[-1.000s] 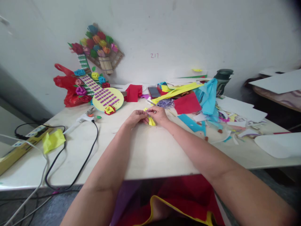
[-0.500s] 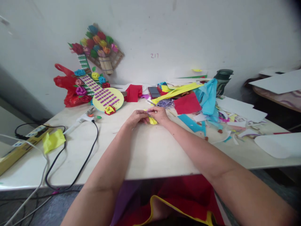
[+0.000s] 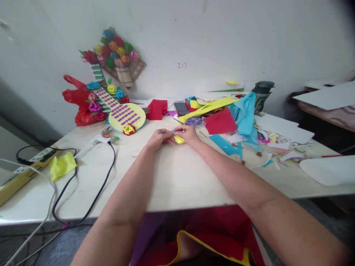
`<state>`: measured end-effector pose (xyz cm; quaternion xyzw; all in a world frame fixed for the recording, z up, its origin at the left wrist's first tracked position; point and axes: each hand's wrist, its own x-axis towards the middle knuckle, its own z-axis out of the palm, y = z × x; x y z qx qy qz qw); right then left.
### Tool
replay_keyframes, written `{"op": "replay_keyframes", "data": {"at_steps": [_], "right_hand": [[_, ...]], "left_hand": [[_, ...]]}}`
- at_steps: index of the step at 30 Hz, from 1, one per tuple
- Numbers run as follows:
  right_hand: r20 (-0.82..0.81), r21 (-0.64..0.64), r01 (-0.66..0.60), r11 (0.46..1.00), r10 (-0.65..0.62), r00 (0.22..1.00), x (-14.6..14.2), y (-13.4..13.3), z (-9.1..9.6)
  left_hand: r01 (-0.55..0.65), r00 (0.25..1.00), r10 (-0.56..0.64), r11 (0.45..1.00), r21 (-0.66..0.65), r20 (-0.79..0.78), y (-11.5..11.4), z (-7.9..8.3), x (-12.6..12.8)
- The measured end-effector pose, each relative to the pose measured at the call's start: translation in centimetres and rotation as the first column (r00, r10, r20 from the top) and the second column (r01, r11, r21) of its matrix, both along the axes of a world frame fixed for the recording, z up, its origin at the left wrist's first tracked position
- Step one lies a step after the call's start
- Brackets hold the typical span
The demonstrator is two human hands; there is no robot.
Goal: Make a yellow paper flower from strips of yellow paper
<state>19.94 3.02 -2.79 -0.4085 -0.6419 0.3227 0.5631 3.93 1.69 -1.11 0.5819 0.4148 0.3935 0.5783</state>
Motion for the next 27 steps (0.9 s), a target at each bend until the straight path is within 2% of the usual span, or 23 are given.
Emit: {"op": "replay_keyframes", "data": {"at_steps": [7,15,22,27], "right_hand": [[-0.072,-0.060,-0.004,0.998,-0.001,0.997,-0.25,0.09,-0.13],[-0.117,-0.108,-0.033,0.994,0.021,0.993,-0.40,-0.32,0.08],[-0.136,-0.128,-0.033,0.991,0.015,0.991,-0.41,-0.23,0.08],[-0.149,-0.147,-0.044,0.988,0.022,0.989,-0.46,-0.41,0.22]], "left_hand": [[-0.010,1.000,0.010,1.000,0.012,0.024,0.18,-0.10,0.08],[0.049,0.999,-0.049,0.998,0.025,0.004,-0.07,0.14,0.25],[0.020,1.000,-0.020,1.000,0.008,0.010,0.11,0.05,0.31],[0.003,0.999,0.002,0.996,0.092,-0.050,-0.16,0.16,0.54]]}}
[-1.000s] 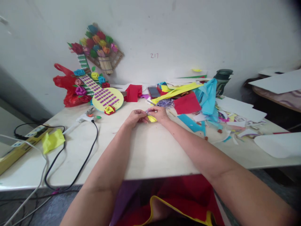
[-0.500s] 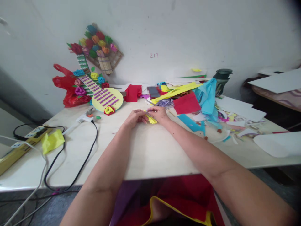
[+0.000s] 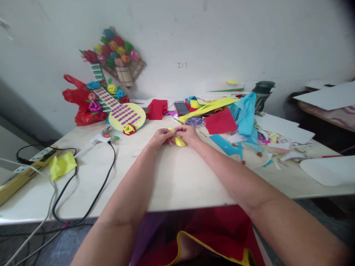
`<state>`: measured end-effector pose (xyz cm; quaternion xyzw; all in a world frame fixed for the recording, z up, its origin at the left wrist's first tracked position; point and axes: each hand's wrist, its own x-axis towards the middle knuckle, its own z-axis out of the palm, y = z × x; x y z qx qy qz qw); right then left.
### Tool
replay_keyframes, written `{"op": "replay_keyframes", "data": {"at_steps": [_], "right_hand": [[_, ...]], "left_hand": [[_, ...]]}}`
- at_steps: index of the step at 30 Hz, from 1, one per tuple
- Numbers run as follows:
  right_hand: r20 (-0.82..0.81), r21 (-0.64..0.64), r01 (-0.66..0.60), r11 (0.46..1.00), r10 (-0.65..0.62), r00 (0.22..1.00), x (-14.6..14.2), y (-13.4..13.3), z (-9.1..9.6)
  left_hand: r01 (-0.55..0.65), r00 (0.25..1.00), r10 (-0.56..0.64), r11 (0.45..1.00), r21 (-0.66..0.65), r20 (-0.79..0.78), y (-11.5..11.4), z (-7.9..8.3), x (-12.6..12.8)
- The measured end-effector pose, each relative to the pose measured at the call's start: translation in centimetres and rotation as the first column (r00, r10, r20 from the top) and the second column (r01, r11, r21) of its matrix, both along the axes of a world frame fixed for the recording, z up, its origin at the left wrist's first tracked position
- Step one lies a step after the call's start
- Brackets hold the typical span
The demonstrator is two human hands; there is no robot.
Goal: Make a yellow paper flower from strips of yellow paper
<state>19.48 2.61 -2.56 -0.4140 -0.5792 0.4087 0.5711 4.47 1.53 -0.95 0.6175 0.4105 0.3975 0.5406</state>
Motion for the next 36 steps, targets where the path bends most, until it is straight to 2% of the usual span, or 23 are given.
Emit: {"op": "replay_keyframes", "data": {"at_steps": [8,11,15,19,22,26,29,31,33,36], "right_hand": [[-0.039,-0.075,-0.022,0.997,0.020,0.999,0.1,-0.3,0.4],[-0.030,-0.093,0.018,0.996,-0.021,0.999,0.2,-0.2,0.3],[0.036,-0.122,0.132,0.984,-0.129,0.991,0.4,0.0,0.2],[0.065,-0.149,0.175,0.973,-0.167,0.984,0.8,0.2,0.1],[0.075,-0.184,0.184,0.966,-0.173,0.982,1.1,0.2,0.1],[-0.092,-0.229,0.064,0.971,-0.087,0.992,1.3,0.1,0.2],[-0.211,-0.250,0.014,0.968,-0.069,0.975,1.2,0.0,0.4],[-0.312,-0.221,-0.048,0.974,-0.024,0.950,1.3,-0.2,0.8],[-0.418,-0.151,-0.154,0.976,0.078,0.905,1.5,-0.4,1.3],[-0.467,-0.080,-0.327,0.941,0.255,0.847,1.7,-0.9,2.0]], "left_hand": [[0.035,0.998,-0.036,0.999,0.035,0.048,0.4,-0.6,-0.1],[0.014,0.997,-0.016,1.000,0.024,0.078,0.4,-0.5,-0.3],[-0.048,0.993,0.048,0.999,-0.005,0.104,0.4,-0.4,-0.5],[-0.135,0.984,0.136,0.991,-0.020,0.112,0.6,-0.3,-0.7],[-0.258,0.957,0.262,0.965,-0.050,0.127,0.9,-0.4,-0.8],[-0.439,0.885,0.443,0.896,-0.066,0.142,1.4,-0.5,-0.9],[-0.484,0.858,0.480,0.875,-0.029,0.183,1.6,-0.6,-0.9],[-0.468,0.851,0.460,0.883,-0.031,0.254,1.6,-0.5,-0.8],[-0.420,0.835,0.415,0.905,-0.070,0.362,1.3,-0.3,-0.5],[-0.311,0.783,0.344,0.938,-0.154,0.518,0.5,0.4,0.2]]}}
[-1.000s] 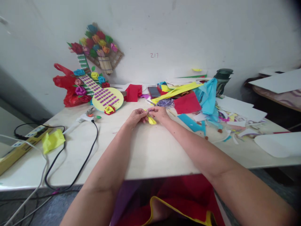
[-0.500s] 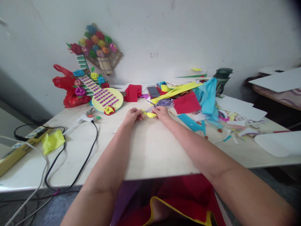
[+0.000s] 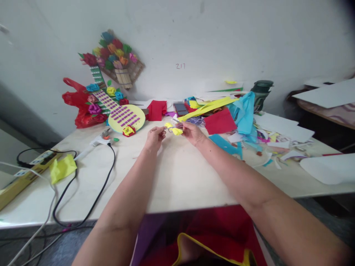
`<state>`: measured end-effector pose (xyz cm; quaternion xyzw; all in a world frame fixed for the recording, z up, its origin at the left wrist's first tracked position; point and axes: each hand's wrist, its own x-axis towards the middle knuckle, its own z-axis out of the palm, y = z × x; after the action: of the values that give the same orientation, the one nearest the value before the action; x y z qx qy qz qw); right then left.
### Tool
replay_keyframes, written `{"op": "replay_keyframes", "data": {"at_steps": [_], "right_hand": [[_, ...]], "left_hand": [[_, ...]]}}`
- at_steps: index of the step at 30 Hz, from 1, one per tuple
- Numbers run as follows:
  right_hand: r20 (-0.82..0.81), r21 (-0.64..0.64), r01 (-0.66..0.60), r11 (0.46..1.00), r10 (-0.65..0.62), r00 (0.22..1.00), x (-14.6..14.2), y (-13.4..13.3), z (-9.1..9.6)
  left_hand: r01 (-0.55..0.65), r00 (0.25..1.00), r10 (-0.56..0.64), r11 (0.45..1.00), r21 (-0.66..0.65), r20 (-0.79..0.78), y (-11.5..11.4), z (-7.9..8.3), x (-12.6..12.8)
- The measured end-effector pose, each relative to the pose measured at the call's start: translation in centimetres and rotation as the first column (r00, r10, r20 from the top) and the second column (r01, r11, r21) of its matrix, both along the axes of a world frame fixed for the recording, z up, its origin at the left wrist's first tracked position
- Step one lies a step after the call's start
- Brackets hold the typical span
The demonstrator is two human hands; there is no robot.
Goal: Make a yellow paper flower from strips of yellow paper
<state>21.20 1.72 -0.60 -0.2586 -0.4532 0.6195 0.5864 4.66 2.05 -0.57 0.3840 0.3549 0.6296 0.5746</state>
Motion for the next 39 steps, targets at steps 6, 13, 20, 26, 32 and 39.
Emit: {"op": "replay_keyframes", "data": {"at_steps": [6,13,20,26,32,39], "right_hand": [[0.019,-0.017,-0.140,0.990,0.140,0.990,-0.5,-0.6,0.5],[0.114,-0.027,0.006,1.000,-0.003,0.993,-0.9,-0.4,0.5],[0.129,0.021,0.102,0.995,-0.104,0.986,0.4,0.4,-0.4],[0.285,0.160,0.125,0.979,-0.167,0.944,0.2,0.0,-0.1],[0.448,0.510,0.054,0.859,-0.319,0.835,-0.9,-1.6,1.2],[0.500,0.242,0.263,0.934,-0.352,0.791,0.4,0.2,0.3]], "left_hand": [[0.141,0.974,-0.142,0.990,0.022,0.175,-1.1,1.0,0.9],[0.199,0.980,-0.199,0.980,-0.015,-0.013,-0.6,0.6,1.2],[0.138,0.979,-0.148,0.987,-0.078,-0.139,-0.4,-0.1,1.0],[0.175,0.970,-0.198,0.972,-0.157,-0.141,-0.6,-0.1,0.7],[0.223,0.963,-0.236,0.969,-0.109,-0.129,-0.5,-0.2,1.1],[0.237,0.967,-0.241,0.970,-0.057,-0.079,-0.1,-0.5,0.6]]}}
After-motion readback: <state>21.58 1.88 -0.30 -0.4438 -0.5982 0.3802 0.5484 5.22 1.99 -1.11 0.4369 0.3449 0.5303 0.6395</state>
